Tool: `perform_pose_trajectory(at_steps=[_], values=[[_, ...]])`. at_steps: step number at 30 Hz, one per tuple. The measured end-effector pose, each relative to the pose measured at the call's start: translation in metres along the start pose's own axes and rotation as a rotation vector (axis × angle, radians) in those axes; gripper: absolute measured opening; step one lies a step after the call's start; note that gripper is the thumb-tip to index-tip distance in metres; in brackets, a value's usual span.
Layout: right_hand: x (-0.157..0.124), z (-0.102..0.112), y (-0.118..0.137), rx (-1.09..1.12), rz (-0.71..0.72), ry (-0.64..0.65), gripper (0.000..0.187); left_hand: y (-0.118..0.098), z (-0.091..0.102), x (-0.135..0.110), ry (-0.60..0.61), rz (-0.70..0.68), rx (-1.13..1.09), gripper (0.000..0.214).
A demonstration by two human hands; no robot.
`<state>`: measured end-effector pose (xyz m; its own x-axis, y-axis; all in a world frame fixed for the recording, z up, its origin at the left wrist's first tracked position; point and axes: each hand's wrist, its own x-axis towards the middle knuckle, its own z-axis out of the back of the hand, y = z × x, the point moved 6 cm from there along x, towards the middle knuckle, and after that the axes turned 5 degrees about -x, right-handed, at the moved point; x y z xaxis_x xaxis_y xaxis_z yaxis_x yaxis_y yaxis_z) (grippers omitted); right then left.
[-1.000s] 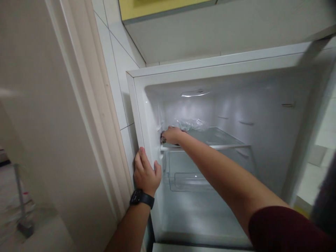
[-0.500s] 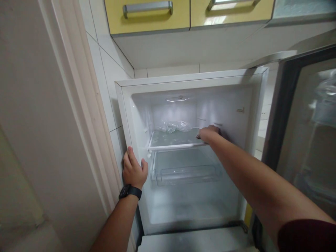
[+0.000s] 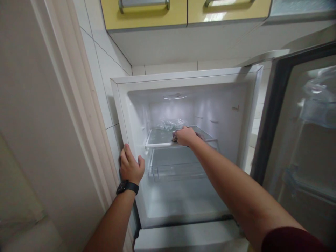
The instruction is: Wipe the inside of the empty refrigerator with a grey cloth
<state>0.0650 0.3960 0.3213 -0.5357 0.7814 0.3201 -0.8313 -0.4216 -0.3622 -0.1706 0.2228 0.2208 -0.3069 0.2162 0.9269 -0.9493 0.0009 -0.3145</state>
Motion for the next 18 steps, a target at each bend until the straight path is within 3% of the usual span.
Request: perform_pose_trajectory(at_steps=[5,11,18], values=[[-0.001,0.009,0.036,0.042,0.068,-0.101,0.032,0.0,0.0,0.0,0.003,-0.018,0.014,0.088],[-0.026,0.001,0.039,0.078,0.04,-0.294,0.03,0.001,0.0,0.0,0.015,0.002,0.004,0.089],[-0.047,-0.014,0.044,0.094,-0.012,-0.416,0.028,0.001,0.0,0.0,0.017,0.002,0.002,0.091]])
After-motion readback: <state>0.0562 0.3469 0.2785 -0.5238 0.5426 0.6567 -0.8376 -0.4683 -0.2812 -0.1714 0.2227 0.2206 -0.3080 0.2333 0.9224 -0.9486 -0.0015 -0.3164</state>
